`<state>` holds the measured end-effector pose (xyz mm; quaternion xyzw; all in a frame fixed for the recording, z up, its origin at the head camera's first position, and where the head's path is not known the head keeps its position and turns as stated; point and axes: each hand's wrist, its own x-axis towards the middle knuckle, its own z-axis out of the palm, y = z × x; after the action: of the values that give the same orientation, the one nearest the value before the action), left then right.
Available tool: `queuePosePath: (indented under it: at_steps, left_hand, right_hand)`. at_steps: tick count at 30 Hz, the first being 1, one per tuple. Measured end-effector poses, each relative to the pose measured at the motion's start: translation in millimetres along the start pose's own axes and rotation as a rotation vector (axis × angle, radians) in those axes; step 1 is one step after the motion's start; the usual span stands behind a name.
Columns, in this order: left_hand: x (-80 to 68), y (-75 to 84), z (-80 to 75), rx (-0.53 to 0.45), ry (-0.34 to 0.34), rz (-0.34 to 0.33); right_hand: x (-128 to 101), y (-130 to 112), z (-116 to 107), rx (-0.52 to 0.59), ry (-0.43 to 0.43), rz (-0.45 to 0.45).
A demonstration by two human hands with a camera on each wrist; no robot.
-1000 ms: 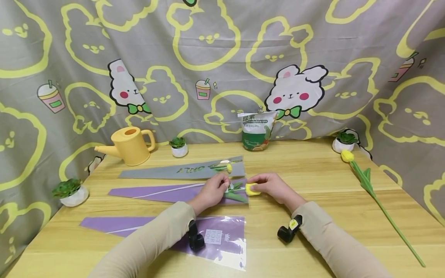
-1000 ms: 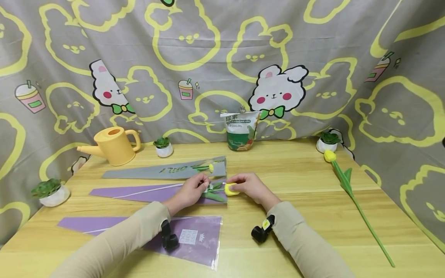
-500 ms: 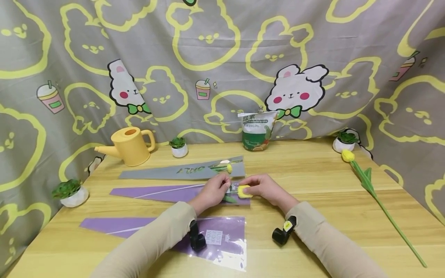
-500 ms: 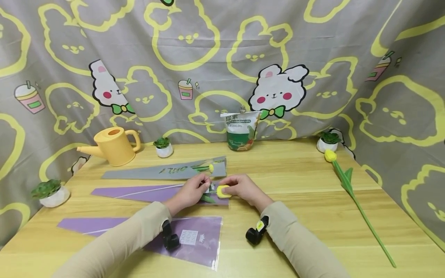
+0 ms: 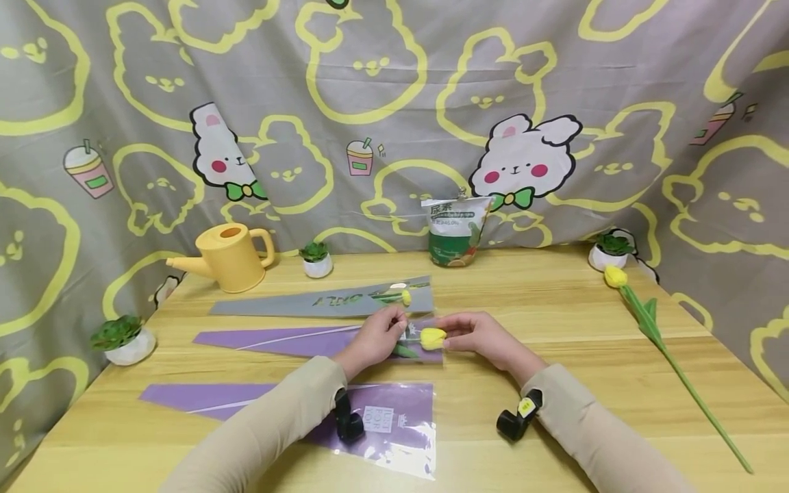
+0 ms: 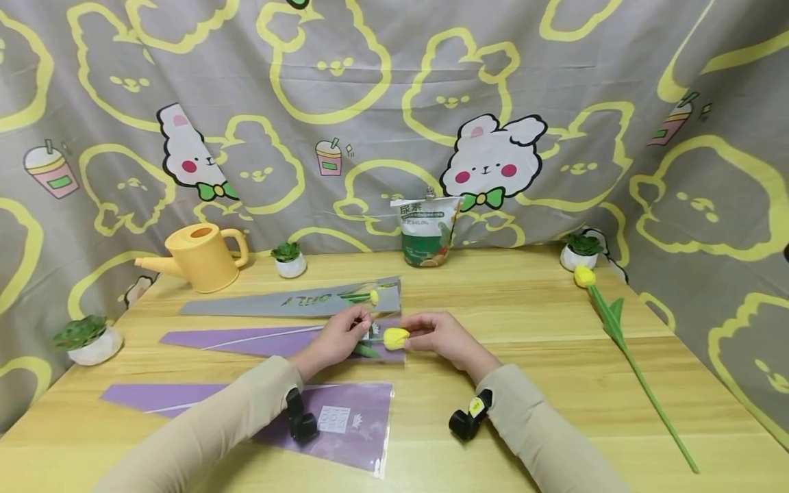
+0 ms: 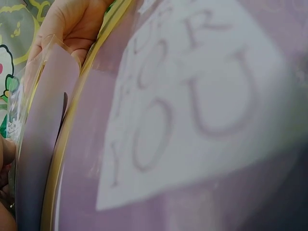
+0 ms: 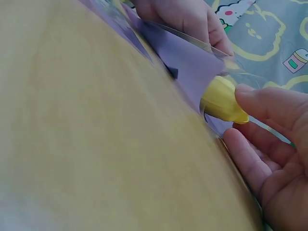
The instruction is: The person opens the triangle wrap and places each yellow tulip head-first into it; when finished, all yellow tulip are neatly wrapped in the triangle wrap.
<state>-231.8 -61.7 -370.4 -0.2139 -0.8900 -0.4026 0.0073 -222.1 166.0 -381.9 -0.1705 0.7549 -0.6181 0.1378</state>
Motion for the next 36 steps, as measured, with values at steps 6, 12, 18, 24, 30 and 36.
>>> queuePosePath:
  at_steps: [6,12,18,24,30,36]
  left_hand:
    - [-1.2,0.7,0.4,0.003,-0.002,-0.008]
    - [-1.3,0.0,1.3,0.004,0.008,0.004]
    - [0.0,0.1,-0.3,0.010,0.027,0.021]
    - [2.1,2.6,-2.4,0.012,0.009,0.028]
    - [2.9,5.1,-2.9,0.027,-0.015,0.031]
    - [2.3,5.1,-3.0,0.039,-0.011,0.045]
  right_hand:
    - [0.6,-2.1,6.2,-0.079,0.015,-0.004]
    - [5.8,-3.1,10.2,-0.142,0.111,-0.002]
    - [11.4,-2.4,13.2,-0.110,0.142,0.008]
    - [17.1,-3.5,18.7,-0.020,0.120,-0.003]
    - [23.1,-3.4,26.9,0.020,0.099,-0.049]
    - [25.0,-3.1,30.8,0.045,0.094,-0.047]
